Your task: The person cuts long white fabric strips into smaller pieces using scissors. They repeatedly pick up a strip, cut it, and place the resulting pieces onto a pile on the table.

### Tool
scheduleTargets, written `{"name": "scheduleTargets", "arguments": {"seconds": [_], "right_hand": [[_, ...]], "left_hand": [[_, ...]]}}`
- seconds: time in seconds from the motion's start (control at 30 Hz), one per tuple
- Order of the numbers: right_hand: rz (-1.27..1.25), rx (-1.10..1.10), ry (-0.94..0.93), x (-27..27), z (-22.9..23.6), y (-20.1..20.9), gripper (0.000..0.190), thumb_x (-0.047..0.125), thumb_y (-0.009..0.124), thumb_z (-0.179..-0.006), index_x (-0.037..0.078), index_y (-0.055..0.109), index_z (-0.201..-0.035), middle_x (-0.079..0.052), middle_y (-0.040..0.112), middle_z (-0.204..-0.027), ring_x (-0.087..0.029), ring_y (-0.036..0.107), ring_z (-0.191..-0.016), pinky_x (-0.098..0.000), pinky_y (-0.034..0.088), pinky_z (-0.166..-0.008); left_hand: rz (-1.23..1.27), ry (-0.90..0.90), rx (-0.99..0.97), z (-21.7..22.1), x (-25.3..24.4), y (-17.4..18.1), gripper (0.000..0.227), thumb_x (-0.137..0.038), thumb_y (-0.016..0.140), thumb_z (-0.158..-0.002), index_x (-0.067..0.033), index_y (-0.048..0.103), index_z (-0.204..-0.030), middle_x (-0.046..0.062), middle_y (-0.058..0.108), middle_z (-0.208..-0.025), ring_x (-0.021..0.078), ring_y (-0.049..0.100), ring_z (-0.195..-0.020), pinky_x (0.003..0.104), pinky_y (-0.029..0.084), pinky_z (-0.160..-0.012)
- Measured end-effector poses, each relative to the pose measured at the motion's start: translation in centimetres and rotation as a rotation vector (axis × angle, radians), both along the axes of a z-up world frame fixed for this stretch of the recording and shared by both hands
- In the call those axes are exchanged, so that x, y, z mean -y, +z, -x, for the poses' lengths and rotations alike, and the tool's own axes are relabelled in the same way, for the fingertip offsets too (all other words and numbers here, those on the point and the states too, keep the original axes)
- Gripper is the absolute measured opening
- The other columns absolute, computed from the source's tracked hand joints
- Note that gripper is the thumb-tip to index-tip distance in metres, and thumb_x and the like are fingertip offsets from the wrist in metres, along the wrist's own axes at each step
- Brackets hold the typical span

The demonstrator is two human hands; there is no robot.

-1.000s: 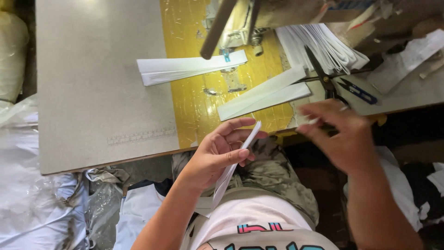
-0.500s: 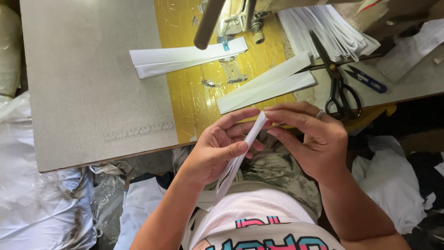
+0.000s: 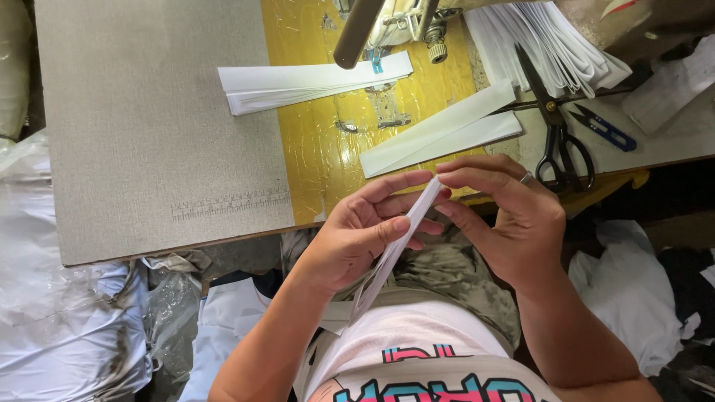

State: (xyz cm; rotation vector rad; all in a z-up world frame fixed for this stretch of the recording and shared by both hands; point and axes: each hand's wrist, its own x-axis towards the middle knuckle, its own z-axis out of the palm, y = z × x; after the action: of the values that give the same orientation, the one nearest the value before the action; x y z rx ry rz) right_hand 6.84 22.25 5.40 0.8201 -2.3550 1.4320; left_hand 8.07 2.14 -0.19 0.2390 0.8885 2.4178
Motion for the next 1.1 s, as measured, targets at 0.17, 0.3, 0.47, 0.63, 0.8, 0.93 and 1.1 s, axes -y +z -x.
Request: {"name": "scheduleTargets", "arguments": {"seconds": [0.17, 0.3, 0.47, 0.63, 0.8, 0.93, 1.1], "right_hand": [[0.004, -0.008, 0.0, 0.3, 0.0, -0.2, 0.019, -0.003, 0.073, -0.093, -0.006, 0.068, -0.111, -0.023, 0.072, -0.114, -0.033, 0.073, -0.109, -0.0389, 0.06, -0.099], [0.005, -0.015, 0.003, 0.1, 0.0, -0.7, 0.017, -0.003, 0.073, -0.093, -0.006, 0.068, -0.11, -0.024, 0.071, -0.116, -0.033, 0.073, -0.111, -0.0394, 0.06, -0.101], [0.075, 0.054, 0.087, -0.7, 0.1, -1.2, 0.01, 0.007, 0.072, -0.094, 0.004, 0.065, -0.1, -0.019, 0.064, -0.122, -0.026, 0.061, -0.118, -0.0351, 0.056, -0.1], [0.311, 0.169, 0.222, -2.4, -0.5, -1.0, 0.015, -0.005, 0.071, -0.088, 0.0, 0.06, -0.097, -0.017, 0.071, -0.094, -0.024, 0.075, -0.087, -0.0317, 0.067, -0.084], [0.173, 0.09, -0.027, -3.0, -0.5, 1.4, 0.022, -0.009, 0.074, -0.082, -0.013, 0.065, -0.102, -0.023, 0.071, -0.091, -0.027, 0.073, -0.08, -0.0268, 0.06, -0.074], [0.115, 0.162, 0.125, -1.0, -0.4, 1.6, 0.014, -0.002, 0.076, -0.086, -0.002, 0.073, -0.1, -0.013, 0.077, -0.092, -0.016, 0.076, -0.079, -0.0202, 0.062, -0.072], [-0.022, 0.11, -0.053, -0.3, -0.9, 1.7, 0.016, 0.003, 0.079, -0.088, 0.003, 0.075, -0.104, -0.011, 0.079, -0.101, -0.01, 0.075, -0.081, -0.0185, 0.055, -0.07]], "left_hand": [[-0.054, 0.02, 0.069, -0.2, -0.1, -0.6, 0.065, -0.018, 0.07, -0.098, 0.0002, 0.044, -0.154, 0.019, 0.066, -0.131, 0.0337, 0.07, -0.116, 0.037, 0.06, -0.093], [-0.03, 0.029, 0.111, -0.3, -0.1, -0.2, 0.064, -0.02, 0.068, -0.097, -0.0019, 0.045, -0.153, 0.022, 0.067, -0.13, 0.0355, 0.07, -0.115, 0.039, 0.061, -0.093], [-0.121, 0.065, 0.181, -0.4, 0.0, -0.1, 0.046, -0.018, 0.053, -0.105, -0.004, 0.04, -0.148, 0.037, 0.055, -0.143, 0.0411, 0.065, -0.118, 0.05, 0.055, -0.101], [-0.06, 0.18, 0.093, -1.0, 1.8, -1.7, 0.053, -0.013, 0.047, -0.107, -0.0108, 0.026, -0.156, 0.038, 0.05, -0.145, 0.0425, 0.07, -0.105, 0.047, 0.064, -0.08], [1.409, 0.475, -0.697, -4.4, 3.9, 2.3, 0.087, 0.003, 0.049, -0.1, -0.0207, -0.005, -0.165, 0.033, 0.004, -0.173, 0.0536, 0.018, -0.159, 0.056, 0.037, -0.116], [1.185, 0.302, -0.778, -4.4, 2.1, 6.5, 0.059, -0.027, 0.046, -0.109, -0.0114, 0.021, -0.16, 0.02, 0.03, -0.165, 0.0377, 0.029, -0.155, 0.052, 0.03, -0.123], [0.946, -0.006, -0.468, -3.6, -0.1, 5.8, 0.029, -0.025, 0.035, -0.107, -0.0109, 0.048, -0.128, 0.0, 0.071, -0.085, 0.0167, 0.07, -0.075, 0.029, 0.054, -0.076]]}}
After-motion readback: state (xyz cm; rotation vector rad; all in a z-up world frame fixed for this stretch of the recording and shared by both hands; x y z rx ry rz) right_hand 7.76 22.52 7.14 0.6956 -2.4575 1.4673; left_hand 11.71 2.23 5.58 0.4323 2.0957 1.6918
